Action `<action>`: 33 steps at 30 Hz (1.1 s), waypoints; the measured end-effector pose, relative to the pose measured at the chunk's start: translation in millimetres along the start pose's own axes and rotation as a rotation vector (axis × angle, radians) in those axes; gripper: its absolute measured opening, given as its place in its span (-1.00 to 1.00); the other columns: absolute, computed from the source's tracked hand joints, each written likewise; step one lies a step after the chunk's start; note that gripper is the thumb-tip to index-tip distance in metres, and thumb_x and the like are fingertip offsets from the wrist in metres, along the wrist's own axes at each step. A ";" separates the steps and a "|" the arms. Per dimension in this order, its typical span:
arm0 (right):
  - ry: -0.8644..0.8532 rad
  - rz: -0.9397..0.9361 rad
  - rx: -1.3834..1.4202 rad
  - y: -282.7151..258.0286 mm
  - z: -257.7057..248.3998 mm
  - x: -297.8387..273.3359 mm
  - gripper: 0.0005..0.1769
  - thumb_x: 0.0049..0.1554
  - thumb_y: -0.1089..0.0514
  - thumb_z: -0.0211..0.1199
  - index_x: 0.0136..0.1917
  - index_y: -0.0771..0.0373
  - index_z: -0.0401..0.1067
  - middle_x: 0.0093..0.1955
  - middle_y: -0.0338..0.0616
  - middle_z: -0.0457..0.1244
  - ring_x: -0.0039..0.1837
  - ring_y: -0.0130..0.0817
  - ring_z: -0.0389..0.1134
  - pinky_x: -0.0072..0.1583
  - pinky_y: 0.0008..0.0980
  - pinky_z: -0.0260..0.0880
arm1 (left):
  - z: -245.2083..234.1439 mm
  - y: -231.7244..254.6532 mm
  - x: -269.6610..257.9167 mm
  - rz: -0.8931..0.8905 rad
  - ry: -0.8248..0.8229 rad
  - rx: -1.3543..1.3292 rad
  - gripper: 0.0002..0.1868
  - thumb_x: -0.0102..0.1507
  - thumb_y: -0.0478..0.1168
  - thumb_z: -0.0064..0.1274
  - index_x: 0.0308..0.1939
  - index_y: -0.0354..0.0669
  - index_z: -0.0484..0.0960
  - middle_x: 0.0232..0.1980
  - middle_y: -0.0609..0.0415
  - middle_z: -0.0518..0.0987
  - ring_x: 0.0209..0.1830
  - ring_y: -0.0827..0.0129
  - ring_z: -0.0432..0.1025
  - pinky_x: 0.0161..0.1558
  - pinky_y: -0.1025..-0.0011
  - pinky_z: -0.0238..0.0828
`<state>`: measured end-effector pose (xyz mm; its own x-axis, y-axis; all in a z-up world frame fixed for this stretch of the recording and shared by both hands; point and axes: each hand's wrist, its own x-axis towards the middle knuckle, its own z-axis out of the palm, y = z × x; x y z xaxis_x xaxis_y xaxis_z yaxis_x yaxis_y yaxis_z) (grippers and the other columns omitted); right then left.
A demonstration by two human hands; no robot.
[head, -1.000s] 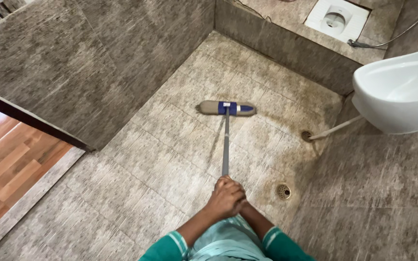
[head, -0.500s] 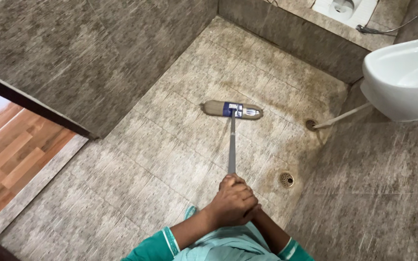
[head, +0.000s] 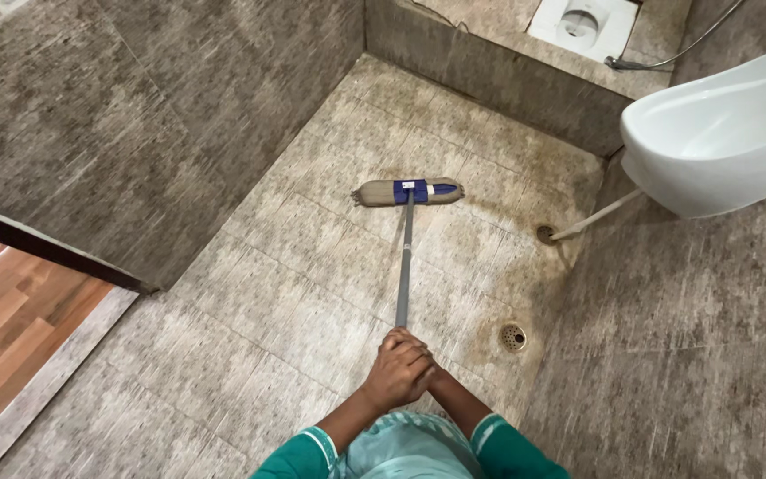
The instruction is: The person mops the tiled floor of a bathroom using a long-handled mop, pushing the mop head across the surface around a urinal and toilet.
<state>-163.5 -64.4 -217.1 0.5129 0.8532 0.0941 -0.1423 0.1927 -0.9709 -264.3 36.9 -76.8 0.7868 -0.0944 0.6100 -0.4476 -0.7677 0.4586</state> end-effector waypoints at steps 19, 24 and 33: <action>0.074 0.050 0.127 -61.9 41.4 -31.9 -0.84 0.23 0.13 0.11 -0.07 0.26 0.25 -0.17 -0.17 0.17 -0.16 -0.37 0.22 -0.08 -0.43 0.38 | -47.2 58.5 28.4 -0.180 -0.066 -0.344 -0.90 0.14 -0.21 0.31 -0.39 -0.14 0.74 -0.46 0.06 0.62 -0.34 0.25 0.52 -0.05 0.22 0.25; 0.040 0.101 0.159 -9.1 15.2 -3.0 -0.87 0.26 0.16 0.06 -0.10 0.24 0.25 -0.20 -0.19 0.17 -0.21 -0.37 0.21 -0.12 -0.43 0.37 | -10.6 9.7 10.4 -0.181 -0.131 -0.196 -0.87 0.23 -0.17 0.27 -0.34 -0.13 0.72 -0.35 0.05 0.62 -0.24 0.24 0.48 0.02 0.17 0.23; -0.069 -0.072 -0.157 7.5 11.8 -1.9 -0.82 0.24 0.15 0.16 0.04 0.27 0.27 -0.02 -0.12 0.19 0.00 -0.31 0.26 0.07 -0.33 0.42 | -23.7 15.1 -5.8 -0.190 -0.022 -0.100 -0.81 0.15 -0.21 0.21 -0.19 -0.15 0.71 0.02 0.00 0.58 0.27 0.11 0.36 0.25 0.05 0.17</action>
<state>-175.6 -58.8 -222.0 0.4574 0.8721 0.1740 0.0290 0.1809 -0.9831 -285.7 40.8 -58.1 0.8694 0.0313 0.4931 -0.3299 -0.7062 0.6264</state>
